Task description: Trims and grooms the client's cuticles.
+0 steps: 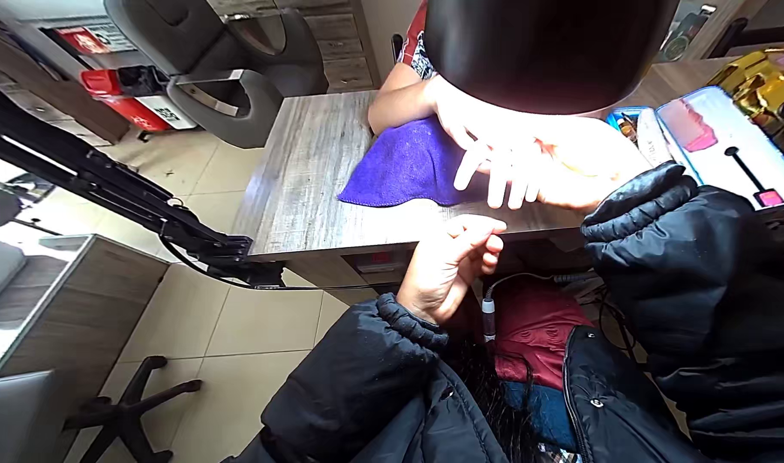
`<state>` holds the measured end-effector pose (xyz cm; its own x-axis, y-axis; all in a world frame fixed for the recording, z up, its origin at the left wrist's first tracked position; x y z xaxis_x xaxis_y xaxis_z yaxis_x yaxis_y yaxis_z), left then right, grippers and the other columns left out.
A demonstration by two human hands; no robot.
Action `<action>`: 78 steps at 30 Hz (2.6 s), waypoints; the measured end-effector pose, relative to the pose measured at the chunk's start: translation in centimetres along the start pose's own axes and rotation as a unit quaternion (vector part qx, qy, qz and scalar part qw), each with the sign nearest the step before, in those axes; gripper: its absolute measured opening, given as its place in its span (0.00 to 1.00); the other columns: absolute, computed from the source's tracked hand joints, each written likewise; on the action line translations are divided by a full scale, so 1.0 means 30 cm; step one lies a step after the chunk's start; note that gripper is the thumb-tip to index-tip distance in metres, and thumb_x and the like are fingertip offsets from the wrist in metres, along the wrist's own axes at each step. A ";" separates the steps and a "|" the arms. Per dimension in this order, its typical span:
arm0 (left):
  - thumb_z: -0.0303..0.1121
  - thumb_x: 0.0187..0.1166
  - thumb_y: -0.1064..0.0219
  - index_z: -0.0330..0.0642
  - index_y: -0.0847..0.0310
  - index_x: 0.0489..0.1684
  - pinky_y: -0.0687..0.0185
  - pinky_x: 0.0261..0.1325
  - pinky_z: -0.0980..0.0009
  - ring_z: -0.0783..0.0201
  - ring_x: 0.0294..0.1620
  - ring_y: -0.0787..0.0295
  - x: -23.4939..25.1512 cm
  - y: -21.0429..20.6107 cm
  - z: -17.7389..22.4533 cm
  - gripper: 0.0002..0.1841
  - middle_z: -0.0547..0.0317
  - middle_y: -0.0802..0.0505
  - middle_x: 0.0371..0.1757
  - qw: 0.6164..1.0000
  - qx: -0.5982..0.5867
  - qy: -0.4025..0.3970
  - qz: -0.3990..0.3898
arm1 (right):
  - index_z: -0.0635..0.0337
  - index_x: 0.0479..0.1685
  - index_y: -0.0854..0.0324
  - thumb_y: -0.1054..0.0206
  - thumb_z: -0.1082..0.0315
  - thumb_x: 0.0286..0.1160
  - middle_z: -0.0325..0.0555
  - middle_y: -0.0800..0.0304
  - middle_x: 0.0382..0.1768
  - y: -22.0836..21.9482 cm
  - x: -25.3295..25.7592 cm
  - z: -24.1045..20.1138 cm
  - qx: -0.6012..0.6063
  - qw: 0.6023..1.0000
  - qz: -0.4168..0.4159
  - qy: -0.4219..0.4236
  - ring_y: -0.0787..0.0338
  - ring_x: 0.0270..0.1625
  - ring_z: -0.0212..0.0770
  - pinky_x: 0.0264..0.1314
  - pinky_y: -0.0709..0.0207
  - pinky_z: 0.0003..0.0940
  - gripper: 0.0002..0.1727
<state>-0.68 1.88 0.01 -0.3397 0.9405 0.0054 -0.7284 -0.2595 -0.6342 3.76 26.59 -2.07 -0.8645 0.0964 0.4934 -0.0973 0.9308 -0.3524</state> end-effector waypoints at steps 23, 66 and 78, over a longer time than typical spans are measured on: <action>0.30 0.95 0.59 0.38 0.19 0.47 0.05 0.54 0.62 0.57 0.45 0.02 0.138 -0.017 0.184 0.19 0.49 0.03 0.42 0.978 0.100 0.142 -0.119 | 0.57 0.43 0.24 0.51 0.67 0.92 0.43 0.13 0.31 -0.348 -0.015 -0.164 -0.101 0.919 0.340 -0.172 0.09 0.34 0.37 0.39 0.11 0.35 0.11; 0.25 0.90 0.51 0.38 0.16 0.31 0.09 0.38 0.74 0.67 0.28 0.10 0.179 0.007 0.173 0.18 0.58 0.10 0.26 0.959 0.200 0.167 -0.107 | 0.66 0.60 0.12 0.36 0.67 0.86 0.68 0.13 0.64 -0.068 -0.717 -0.717 -0.693 0.377 0.547 -0.281 0.17 0.71 0.64 0.77 0.35 0.67 0.15; 0.24 0.87 0.48 0.35 0.13 0.32 0.05 0.39 0.71 0.62 0.31 0.04 0.196 0.042 0.147 0.16 0.49 0.05 0.31 0.964 0.165 0.158 -0.138 | 0.65 0.69 0.17 0.39 0.65 0.88 0.66 0.16 0.69 0.005 -0.842 -0.691 -0.681 0.383 0.583 -0.223 0.19 0.75 0.60 0.81 0.34 0.58 0.19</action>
<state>-6.23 6.10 2.66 0.0542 0.9900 -0.1306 -0.9321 0.0032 -0.3622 35.80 31.61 1.89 0.0435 0.9396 0.3396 0.5688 -0.3027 0.7648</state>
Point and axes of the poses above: each hand's wrist, its own x-axis towards the middle knuckle, its own y-axis out of the back of the hand, z = x × y, the point moved 2 cm from there along x, towards the middle knuckle
